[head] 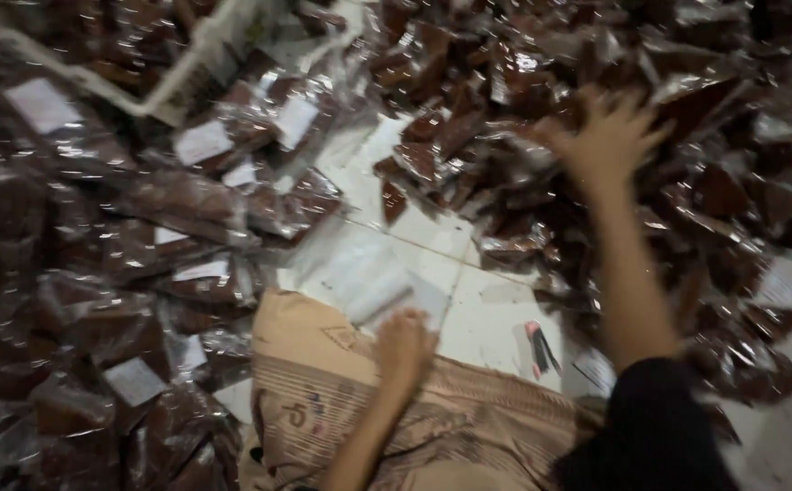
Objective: Packing individual triangular food items into plastic bags and sealing them using a manual stapler.
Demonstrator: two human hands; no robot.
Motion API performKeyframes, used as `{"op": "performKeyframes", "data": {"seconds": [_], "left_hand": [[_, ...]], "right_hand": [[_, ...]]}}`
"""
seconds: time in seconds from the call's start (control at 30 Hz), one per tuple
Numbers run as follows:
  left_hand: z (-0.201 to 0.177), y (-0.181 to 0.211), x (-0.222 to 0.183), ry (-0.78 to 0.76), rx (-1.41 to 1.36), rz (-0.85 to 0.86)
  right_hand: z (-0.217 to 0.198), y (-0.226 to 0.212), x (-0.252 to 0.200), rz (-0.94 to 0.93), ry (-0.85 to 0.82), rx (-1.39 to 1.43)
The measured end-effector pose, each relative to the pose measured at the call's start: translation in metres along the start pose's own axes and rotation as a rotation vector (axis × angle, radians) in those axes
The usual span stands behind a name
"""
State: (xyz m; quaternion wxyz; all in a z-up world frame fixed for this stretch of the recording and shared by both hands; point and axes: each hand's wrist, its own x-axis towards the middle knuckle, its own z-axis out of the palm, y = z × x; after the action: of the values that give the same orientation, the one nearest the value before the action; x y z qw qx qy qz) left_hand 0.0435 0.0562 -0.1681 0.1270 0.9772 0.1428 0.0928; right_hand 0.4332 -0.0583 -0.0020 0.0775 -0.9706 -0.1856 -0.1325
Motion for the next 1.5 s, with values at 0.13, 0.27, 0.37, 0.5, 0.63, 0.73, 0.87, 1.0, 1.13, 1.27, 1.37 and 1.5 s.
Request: {"op": "performKeyframes", "data": {"seconds": [0.13, 0.27, 0.37, 0.5, 0.63, 0.73, 0.87, 1.0, 1.13, 1.27, 1.37, 1.5], "left_hand": [[-0.009, -0.013, 0.018, -0.557, -0.205, -0.297], [-0.008, -0.023, 0.027, -0.643, -0.423, -0.553], [0.036, -0.041, 0.027, -0.560, -0.261, -0.431], [-0.053, -0.024, 0.042, -0.386, -0.389, -0.489], [-0.052, -0.043, 0.031, -0.026, -0.494, -0.236], [-0.004, -0.055, 0.023, 0.206, -0.189, -0.068], [-0.051, -0.008, -0.001, 0.210, 0.237, 0.067], [-0.012, -0.013, -0.017, -0.177, 0.057, 0.025], [-0.044, 0.005, -0.009, -0.550, -0.014, -0.045], [-0.076, 0.016, 0.003, -0.756, -0.149, -0.141], [-0.047, 0.009, -0.006, -0.636, -0.169, -0.123], [-0.040, 0.007, -0.004, -0.638, -0.210, -0.119]], "right_hand": [[0.052, 0.017, -0.116, -0.114, 0.050, -0.156], [0.097, 0.035, -0.231, -0.027, -0.088, -0.107], [0.049, 0.013, -0.301, -0.021, -0.140, -0.013], [0.047, 0.031, -0.359, -0.014, -0.142, -0.036], [0.028, 0.021, -0.348, 0.120, -0.210, 0.033], [0.062, -0.003, -0.330, 0.033, -0.020, 0.114], [0.076, -0.025, -0.313, -0.071, -0.198, 0.147], [0.064, -0.029, -0.297, -0.017, -0.150, -0.117], [0.083, -0.081, -0.279, 0.102, -0.043, 0.297], [0.069, -0.130, -0.266, 0.335, -0.289, 0.467], [0.091, -0.110, -0.273, 0.150, -0.060, 0.571], [0.092, -0.061, -0.279, 0.593, -0.207, 0.957]]}}
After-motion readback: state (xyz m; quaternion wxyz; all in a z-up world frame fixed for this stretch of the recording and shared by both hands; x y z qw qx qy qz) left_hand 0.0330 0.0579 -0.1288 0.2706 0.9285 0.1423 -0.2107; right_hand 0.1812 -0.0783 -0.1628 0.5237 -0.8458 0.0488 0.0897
